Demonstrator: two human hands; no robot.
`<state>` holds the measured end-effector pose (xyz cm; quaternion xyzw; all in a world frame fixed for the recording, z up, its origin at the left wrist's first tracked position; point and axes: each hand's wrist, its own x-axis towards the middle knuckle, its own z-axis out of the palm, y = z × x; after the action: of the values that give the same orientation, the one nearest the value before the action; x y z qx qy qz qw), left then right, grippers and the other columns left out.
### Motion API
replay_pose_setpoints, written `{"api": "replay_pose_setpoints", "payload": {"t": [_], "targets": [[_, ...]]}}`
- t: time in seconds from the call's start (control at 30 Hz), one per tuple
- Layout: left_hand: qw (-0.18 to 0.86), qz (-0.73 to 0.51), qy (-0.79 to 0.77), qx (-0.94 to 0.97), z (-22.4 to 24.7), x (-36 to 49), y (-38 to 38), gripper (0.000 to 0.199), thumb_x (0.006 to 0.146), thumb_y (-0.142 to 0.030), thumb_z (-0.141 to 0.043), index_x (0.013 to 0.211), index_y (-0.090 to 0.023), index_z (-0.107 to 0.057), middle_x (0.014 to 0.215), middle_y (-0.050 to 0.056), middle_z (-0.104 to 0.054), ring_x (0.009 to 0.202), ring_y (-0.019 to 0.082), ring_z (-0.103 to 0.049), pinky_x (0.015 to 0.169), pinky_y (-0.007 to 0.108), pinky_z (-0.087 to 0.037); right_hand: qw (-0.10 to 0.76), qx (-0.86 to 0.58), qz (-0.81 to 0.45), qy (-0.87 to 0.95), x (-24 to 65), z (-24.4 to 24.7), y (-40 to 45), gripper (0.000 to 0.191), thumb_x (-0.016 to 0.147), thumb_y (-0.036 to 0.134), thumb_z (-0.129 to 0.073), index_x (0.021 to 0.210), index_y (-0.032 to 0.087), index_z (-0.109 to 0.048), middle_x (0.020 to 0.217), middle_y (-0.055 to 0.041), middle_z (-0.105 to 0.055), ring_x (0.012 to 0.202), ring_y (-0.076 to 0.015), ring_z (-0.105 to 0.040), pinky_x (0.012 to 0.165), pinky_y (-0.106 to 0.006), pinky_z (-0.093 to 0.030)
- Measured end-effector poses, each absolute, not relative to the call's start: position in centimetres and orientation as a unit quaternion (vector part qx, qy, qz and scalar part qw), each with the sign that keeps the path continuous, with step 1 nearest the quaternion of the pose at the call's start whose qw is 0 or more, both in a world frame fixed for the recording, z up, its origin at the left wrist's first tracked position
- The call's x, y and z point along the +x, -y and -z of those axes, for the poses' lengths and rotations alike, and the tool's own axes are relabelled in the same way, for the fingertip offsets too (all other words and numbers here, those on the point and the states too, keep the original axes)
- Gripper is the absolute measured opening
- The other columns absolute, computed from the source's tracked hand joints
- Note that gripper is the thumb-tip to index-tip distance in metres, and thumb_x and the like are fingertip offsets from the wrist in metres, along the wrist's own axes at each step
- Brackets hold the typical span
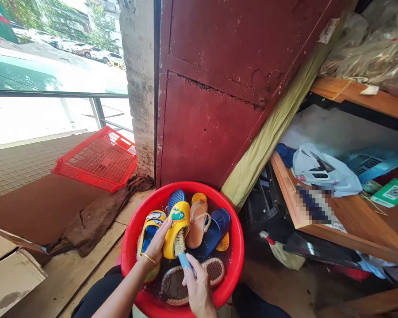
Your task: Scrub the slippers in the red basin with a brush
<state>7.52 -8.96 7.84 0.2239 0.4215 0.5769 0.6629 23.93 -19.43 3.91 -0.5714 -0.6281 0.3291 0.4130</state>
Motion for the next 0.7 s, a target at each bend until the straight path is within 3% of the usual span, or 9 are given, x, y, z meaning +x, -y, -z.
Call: {"api": "replay_pose_setpoints", "payload": {"t": [0.07, 0.2, 0.33, 0.47, 0.7], "targets": [[0.672, -0.573, -0.415, 0.221, -7.8, 7.9, 9.3, 0.060, 0.090, -0.044, -0.064, 0.145, -0.026, -0.050, 0.141, 0.007, -0.065, 0.122, 0.024, -0.066, 0.105, 0.037, -0.052, 0.432, -0.570, -0.360, 0.600, 23.1, -4.2, 18.8, 0.066, 0.100, 0.061, -0.038, 0.133, 0.011, -0.065, 0.071, -0.0063, -0.071, 0.058, -0.0179, -0.066, 0.059, -0.025, -0.056], [0.661, -0.549, -0.446, 0.251, -6.5, 8.7, 9.4, 0.066, 0.093, -0.052, -0.056, 0.153, -0.026, -0.039, 0.149, 0.009, -0.058, 0.130, 0.026, -0.060, 0.109, 0.039, -0.050, 0.430, -0.572, -0.356, 0.601, 21.7, -4.9, 16.9, 0.064, 0.099, 0.061, -0.040, 0.138, 0.016, -0.063, 0.080, -0.0074, -0.074, 0.064, -0.0187, -0.069, 0.064, -0.026, -0.057], [0.563, -0.530, -0.534, 0.341, -3.9, 8.9, 8.7, 0.071, 0.095, -0.057, -0.049, 0.155, -0.022, -0.035, 0.161, 0.009, -0.041, 0.146, 0.025, -0.043, 0.121, 0.037, -0.034, 0.399, -0.584, -0.311, 0.635, 21.4, -5.8, 15.2, 0.052, 0.099, 0.053, -0.044, 0.128, 0.019, -0.070, 0.094, -0.0103, -0.077, 0.082, -0.0219, -0.072, 0.077, -0.028, -0.058], [0.506, -0.534, -0.583, 0.343, -1.9, 8.5, 7.9, 0.067, 0.098, -0.061, -0.038, 0.149, -0.019, -0.045, 0.163, 0.009, -0.038, 0.152, 0.021, -0.030, 0.126, 0.036, -0.021, 0.322, -0.535, -0.323, 0.711, 23.4, -7.6, 15.1, 0.043, 0.099, 0.040, -0.045, 0.126, 0.020, -0.072, 0.094, -0.0070, -0.078, 0.086, -0.0208, -0.072, 0.080, -0.028, -0.057], [0.545, -0.573, -0.570, 0.222, -2.3, 7.4, 7.8, 0.045, 0.097, -0.043, -0.053, 0.132, -0.017, -0.063, 0.156, 0.010, -0.049, 0.147, 0.022, -0.040, 0.126, 0.036, -0.023, 0.136, -0.477, -0.297, 0.816, 30.2, -10.8, 18.8, 0.038, 0.095, 0.025, -0.049, 0.122, 0.034, -0.073, 0.108, 0.0013, -0.079, 0.094, -0.0203, -0.073, 0.087, -0.027, -0.053]]}}
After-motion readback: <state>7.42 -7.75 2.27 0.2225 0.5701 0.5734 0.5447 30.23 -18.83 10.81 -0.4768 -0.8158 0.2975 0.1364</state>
